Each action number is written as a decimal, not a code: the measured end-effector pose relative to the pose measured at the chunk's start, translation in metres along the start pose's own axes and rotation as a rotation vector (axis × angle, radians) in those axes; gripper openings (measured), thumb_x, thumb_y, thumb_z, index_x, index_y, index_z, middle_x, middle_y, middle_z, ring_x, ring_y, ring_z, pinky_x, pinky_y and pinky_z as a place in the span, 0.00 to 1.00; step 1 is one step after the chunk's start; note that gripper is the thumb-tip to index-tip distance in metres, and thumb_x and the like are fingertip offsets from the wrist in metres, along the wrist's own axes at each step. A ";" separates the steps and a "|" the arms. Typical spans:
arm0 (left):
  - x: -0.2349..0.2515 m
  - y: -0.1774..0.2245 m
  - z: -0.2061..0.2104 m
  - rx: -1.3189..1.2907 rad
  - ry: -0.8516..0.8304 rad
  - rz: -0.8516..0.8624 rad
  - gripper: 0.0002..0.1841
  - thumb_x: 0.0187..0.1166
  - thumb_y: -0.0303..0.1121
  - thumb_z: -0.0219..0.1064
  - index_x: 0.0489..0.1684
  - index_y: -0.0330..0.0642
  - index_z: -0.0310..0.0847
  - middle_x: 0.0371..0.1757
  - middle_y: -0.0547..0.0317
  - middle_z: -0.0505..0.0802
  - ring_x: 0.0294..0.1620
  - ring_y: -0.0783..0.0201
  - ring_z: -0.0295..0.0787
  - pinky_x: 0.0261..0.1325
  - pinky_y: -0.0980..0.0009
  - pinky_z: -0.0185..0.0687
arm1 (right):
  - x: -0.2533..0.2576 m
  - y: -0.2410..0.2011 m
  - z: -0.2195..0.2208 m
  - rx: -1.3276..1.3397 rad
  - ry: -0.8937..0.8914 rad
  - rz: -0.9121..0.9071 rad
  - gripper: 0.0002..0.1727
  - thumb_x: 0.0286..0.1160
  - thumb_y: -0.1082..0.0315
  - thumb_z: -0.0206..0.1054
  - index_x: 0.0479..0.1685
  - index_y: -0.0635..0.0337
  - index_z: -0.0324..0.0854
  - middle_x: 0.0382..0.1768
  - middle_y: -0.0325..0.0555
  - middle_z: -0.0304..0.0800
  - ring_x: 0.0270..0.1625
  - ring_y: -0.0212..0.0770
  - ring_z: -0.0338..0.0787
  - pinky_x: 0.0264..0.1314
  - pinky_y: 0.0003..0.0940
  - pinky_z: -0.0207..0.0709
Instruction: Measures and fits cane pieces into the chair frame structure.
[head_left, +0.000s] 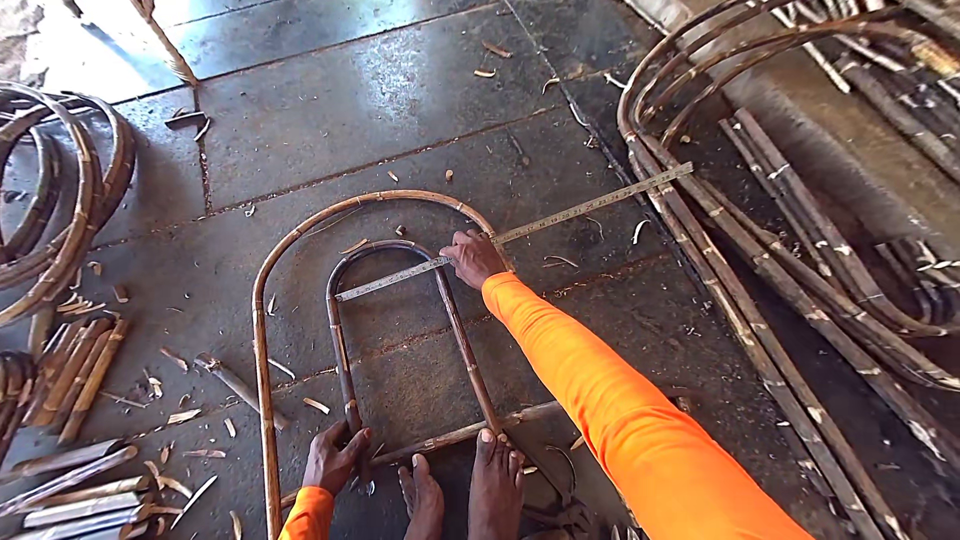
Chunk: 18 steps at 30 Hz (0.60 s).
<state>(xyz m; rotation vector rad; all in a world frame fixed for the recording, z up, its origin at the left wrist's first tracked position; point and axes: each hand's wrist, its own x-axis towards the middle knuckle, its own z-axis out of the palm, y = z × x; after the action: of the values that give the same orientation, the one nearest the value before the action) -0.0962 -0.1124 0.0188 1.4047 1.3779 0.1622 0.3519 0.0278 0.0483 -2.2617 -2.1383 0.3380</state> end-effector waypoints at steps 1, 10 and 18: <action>0.000 0.000 0.000 -0.003 0.000 0.000 0.23 0.70 0.54 0.74 0.49 0.44 0.90 0.35 0.62 0.98 0.35 0.66 0.97 0.45 0.65 0.96 | 0.000 0.000 0.001 -0.006 0.005 -0.001 0.18 0.78 0.68 0.66 0.62 0.39 0.91 0.58 0.51 0.89 0.66 0.58 0.84 0.67 0.59 0.74; 0.000 0.000 0.000 -0.005 0.008 -0.005 0.22 0.69 0.52 0.75 0.50 0.43 0.90 0.35 0.62 0.98 0.35 0.66 0.97 0.44 0.66 0.96 | 0.002 -0.001 0.004 -0.028 -0.014 0.010 0.19 0.77 0.69 0.66 0.63 0.39 0.91 0.58 0.50 0.89 0.66 0.56 0.84 0.67 0.58 0.73; -0.001 0.000 0.001 -0.013 0.015 -0.007 0.22 0.70 0.51 0.75 0.50 0.43 0.90 0.35 0.62 0.98 0.35 0.66 0.97 0.44 0.66 0.96 | -0.001 -0.006 0.001 -0.037 -0.036 0.015 0.18 0.79 0.70 0.64 0.63 0.45 0.91 0.59 0.53 0.88 0.67 0.57 0.83 0.69 0.56 0.74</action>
<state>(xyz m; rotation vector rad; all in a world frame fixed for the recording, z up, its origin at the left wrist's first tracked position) -0.0951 -0.1137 0.0190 1.3897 1.3916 0.1769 0.3462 0.0275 0.0483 -2.3101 -2.1641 0.3452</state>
